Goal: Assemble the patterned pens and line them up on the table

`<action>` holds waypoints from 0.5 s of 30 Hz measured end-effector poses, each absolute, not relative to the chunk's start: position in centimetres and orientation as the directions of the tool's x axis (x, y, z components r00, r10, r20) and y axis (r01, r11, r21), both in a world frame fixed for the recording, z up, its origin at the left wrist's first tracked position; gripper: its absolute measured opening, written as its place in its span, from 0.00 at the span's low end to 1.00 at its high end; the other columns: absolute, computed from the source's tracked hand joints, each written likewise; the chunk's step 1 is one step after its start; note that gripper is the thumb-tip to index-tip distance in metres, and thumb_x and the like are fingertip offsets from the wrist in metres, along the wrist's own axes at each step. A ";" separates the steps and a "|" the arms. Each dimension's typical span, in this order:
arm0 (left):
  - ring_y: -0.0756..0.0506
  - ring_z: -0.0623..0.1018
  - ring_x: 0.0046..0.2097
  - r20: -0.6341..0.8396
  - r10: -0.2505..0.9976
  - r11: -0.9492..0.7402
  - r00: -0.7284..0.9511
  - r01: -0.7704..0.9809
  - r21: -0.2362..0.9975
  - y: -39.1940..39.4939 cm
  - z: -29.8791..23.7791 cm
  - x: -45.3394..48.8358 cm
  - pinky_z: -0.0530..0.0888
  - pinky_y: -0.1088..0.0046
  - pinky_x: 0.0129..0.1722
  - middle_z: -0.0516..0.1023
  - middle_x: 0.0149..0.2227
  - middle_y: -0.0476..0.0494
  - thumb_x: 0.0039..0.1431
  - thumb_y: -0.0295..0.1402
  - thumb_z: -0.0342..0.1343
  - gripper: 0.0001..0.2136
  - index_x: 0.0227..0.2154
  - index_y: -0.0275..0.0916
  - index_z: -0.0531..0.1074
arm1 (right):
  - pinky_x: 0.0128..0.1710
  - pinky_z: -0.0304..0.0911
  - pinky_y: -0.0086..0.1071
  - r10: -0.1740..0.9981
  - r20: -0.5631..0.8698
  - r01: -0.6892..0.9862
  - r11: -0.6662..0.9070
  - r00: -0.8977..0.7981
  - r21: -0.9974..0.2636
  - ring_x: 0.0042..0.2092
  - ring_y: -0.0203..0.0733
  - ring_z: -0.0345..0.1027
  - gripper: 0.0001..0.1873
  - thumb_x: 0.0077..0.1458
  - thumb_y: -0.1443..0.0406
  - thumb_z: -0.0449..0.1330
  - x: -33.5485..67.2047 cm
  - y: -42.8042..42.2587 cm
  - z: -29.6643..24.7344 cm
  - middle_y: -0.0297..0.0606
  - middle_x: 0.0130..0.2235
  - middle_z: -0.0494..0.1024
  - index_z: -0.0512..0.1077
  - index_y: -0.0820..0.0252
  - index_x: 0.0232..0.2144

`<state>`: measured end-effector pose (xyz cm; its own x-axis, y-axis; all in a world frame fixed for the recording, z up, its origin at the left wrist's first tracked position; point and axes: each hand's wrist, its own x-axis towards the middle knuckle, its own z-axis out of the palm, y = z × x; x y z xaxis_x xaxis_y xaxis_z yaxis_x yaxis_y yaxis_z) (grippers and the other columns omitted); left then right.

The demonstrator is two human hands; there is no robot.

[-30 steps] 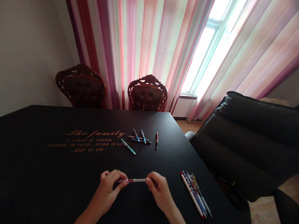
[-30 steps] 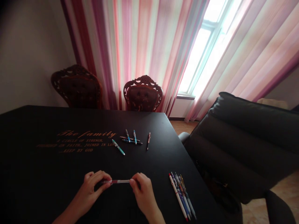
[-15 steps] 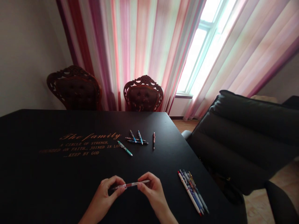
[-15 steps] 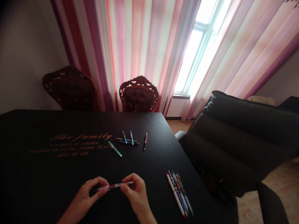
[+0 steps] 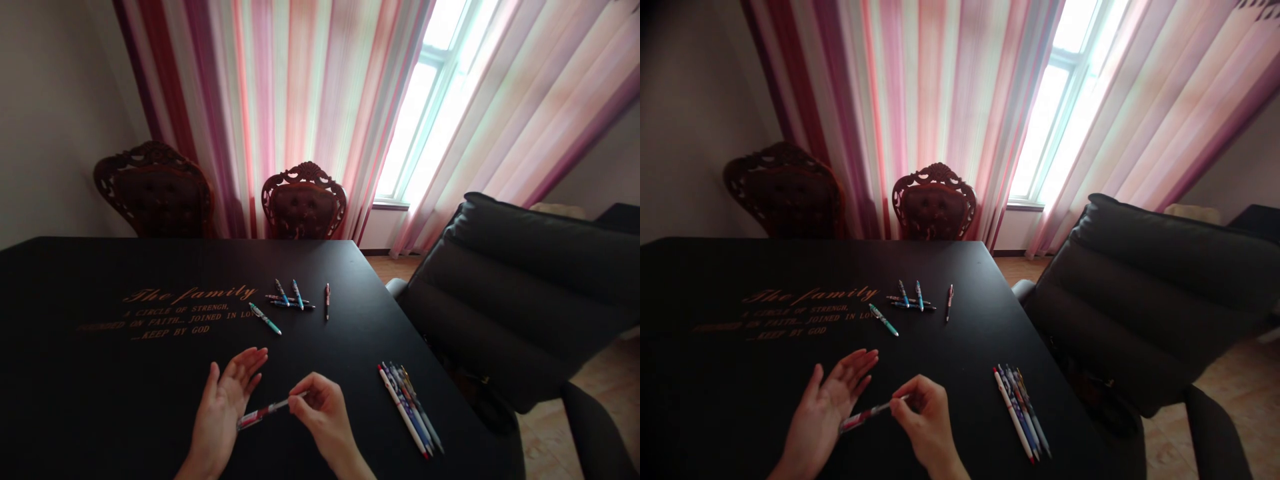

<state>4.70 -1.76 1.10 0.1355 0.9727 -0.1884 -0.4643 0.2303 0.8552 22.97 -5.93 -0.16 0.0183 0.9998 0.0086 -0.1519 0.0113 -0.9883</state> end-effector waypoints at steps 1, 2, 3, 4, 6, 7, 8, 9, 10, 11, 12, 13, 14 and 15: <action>0.39 0.66 0.63 -0.195 0.971 0.237 0.136 -0.481 0.844 -1.8 1.1 4.7 0.62 0.54 0.62 0.74 0.57 0.41 0.63 0.56 0.34 0.30 0.49 0.44 0.73 | 0.26 0.56 0.26 1.000 0.007 -0.149 0.008 0.012 -0.989 0.26 0.34 0.64 0.11 0.49 0.60 0.69 23.1 -5.9 -0.1 0.34 0.25 0.76 0.75 0.62 0.29; 0.38 0.66 0.63 -0.204 0.970 0.244 0.134 -0.499 0.831 -1.8 1.0 4.7 0.63 0.54 0.62 0.74 0.57 0.41 0.63 0.57 0.34 0.30 0.48 0.43 0.73 | 0.26 0.56 0.26 1.000 0.005 -0.147 0.007 0.009 -0.989 0.26 0.34 0.65 0.11 0.48 0.60 0.69 23.2 -5.9 -0.1 0.34 0.25 0.76 0.75 0.62 0.29; 0.38 0.66 0.63 -0.218 0.968 0.252 0.127 -0.521 0.815 -1.8 1.0 4.6 0.63 0.54 0.62 0.74 0.57 0.41 0.62 0.57 0.36 0.29 0.48 0.43 0.74 | 0.26 0.56 0.26 1.000 0.005 -0.148 0.006 0.007 -0.989 0.26 0.34 0.66 0.11 0.48 0.60 0.69 23.3 -5.9 0.0 0.35 0.25 0.77 0.76 0.62 0.29; 0.38 0.66 0.63 -0.237 0.964 0.262 0.117 -0.548 0.794 -1.8 1.0 4.4 0.63 0.54 0.62 0.75 0.57 0.41 0.62 0.56 0.37 0.29 0.47 0.43 0.74 | 0.26 0.57 0.27 1.000 0.004 -0.155 0.005 0.007 -0.988 0.27 0.35 0.66 0.11 0.48 0.60 0.69 23.5 -5.8 0.0 0.35 0.26 0.77 0.76 0.62 0.29; 0.39 0.65 0.64 -0.283 0.953 0.287 0.105 -0.609 0.740 -1.7 1.0 4.2 0.61 0.54 0.63 0.74 0.57 0.41 0.61 0.55 0.40 0.27 0.46 0.43 0.75 | 0.28 0.58 0.27 1.000 -0.005 -0.186 -0.005 0.000 -0.983 0.27 0.35 0.68 0.11 0.47 0.60 0.70 23.6 -5.8 0.0 0.36 0.26 0.78 0.76 0.62 0.29; 0.39 0.65 0.64 -0.305 0.947 0.298 0.101 -0.635 0.713 -1.7 1.0 4.1 0.58 0.54 0.64 0.74 0.57 0.41 0.61 0.55 0.41 0.26 0.46 0.42 0.75 | 0.28 0.59 0.27 1.000 -0.013 -0.209 -0.014 -0.005 -0.978 0.27 0.35 0.68 0.11 0.47 0.60 0.70 23.5 -5.9 -0.1 0.36 0.26 0.78 0.76 0.62 0.29; 0.39 0.64 0.64 -0.323 0.941 0.305 0.098 -0.656 0.690 -1.7 1.1 4.1 0.56 0.55 0.65 0.74 0.57 0.40 0.61 0.54 0.42 0.26 0.47 0.42 0.75 | 0.28 0.59 0.27 1.000 -0.023 -0.231 -0.025 -0.010 -0.973 0.27 0.35 0.68 0.11 0.46 0.60 0.70 23.3 -5.9 -0.1 0.35 0.25 0.78 0.76 0.62 0.29; 0.39 0.64 0.65 -0.336 0.937 0.311 0.097 -0.671 0.673 -1.7 1.3 4.2 0.53 0.55 0.66 0.74 0.57 0.39 0.61 0.54 0.42 0.26 0.47 0.40 0.75 | 0.27 0.58 0.27 0.999 -0.034 -0.248 -0.036 -0.013 -0.968 0.26 0.35 0.68 0.12 0.45 0.60 0.71 23.1 -6.0 -0.2 0.35 0.25 0.78 0.76 0.61 0.29; 0.39 0.63 0.65 -0.345 0.933 0.315 0.097 -0.681 0.661 -1.8 1.5 4.3 0.52 0.55 0.66 0.74 0.57 0.38 0.61 0.54 0.43 0.27 0.47 0.39 0.75 | 0.27 0.58 0.26 0.999 -0.044 -0.261 -0.047 -0.016 -0.964 0.26 0.34 0.68 0.12 0.45 0.60 0.71 22.9 -6.1 -0.2 0.35 0.25 0.78 0.75 0.61 0.28; 0.38 0.63 0.65 -0.353 0.931 0.318 0.095 -0.687 0.653 -1.8 1.7 4.4 0.51 0.55 0.67 0.74 0.57 0.37 0.60 0.54 0.44 0.27 0.47 0.39 0.75 | 0.26 0.57 0.26 0.999 -0.052 -0.269 -0.054 -0.014 -0.962 0.25 0.34 0.67 0.12 0.44 0.60 0.72 22.8 -6.2 -0.2 0.34 0.24 0.78 0.75 0.61 0.28; 0.38 0.62 0.65 -0.359 0.929 0.318 0.090 -0.689 0.651 -1.9 1.8 4.4 0.51 0.55 0.67 0.74 0.57 0.38 0.60 0.54 0.45 0.27 0.47 0.39 0.75 | 0.26 0.57 0.26 0.998 -0.055 -0.272 -0.053 -0.001 -0.961 0.25 0.34 0.67 0.13 0.43 0.60 0.72 22.9 -6.3 -0.1 0.34 0.24 0.78 0.75 0.61 0.27; 0.38 0.62 0.65 -0.365 0.927 0.318 0.082 -0.687 0.653 -1.9 1.9 4.2 0.51 0.54 0.66 0.74 0.57 0.38 0.59 0.54 0.46 0.26 0.47 0.39 0.75 | 0.25 0.57 0.26 0.998 -0.054 -0.266 -0.046 0.022 -0.963 0.25 0.34 0.67 0.13 0.43 0.59 0.72 23.4 -6.4 0.0 0.34 0.24 0.78 0.75 0.61 0.27; 0.38 0.62 0.65 -0.369 0.927 0.313 0.067 -0.681 0.662 -1.9 1.8 4.0 0.53 0.55 0.66 0.74 0.57 0.39 0.58 0.54 0.47 0.26 0.47 0.39 0.75 | 0.26 0.57 0.27 0.997 -0.047 -0.249 -0.030 0.064 -0.968 0.25 0.35 0.67 0.14 0.44 0.59 0.72 24.2 -6.6 0.2 0.34 0.24 0.77 0.75 0.61 0.27; 0.38 0.62 0.65 -0.368 0.929 0.302 0.047 -0.671 0.677 -1.9 1.5 3.6 0.54 0.55 0.66 0.74 0.57 0.40 0.57 0.54 0.48 0.26 0.47 0.40 0.75 | 0.26 0.58 0.27 0.991 -0.031 -0.218 -0.002 0.130 -0.976 0.26 0.36 0.68 0.14 0.45 0.58 0.71 25.4 -6.8 0.4 0.34 0.24 0.77 0.75 0.61 0.27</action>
<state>3.58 -1.86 1.47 0.0467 0.9288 -0.3675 -0.6712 0.3017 0.6772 25.38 -6.83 0.42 0.1300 0.9910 -0.0314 -0.2176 -0.0024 -0.9760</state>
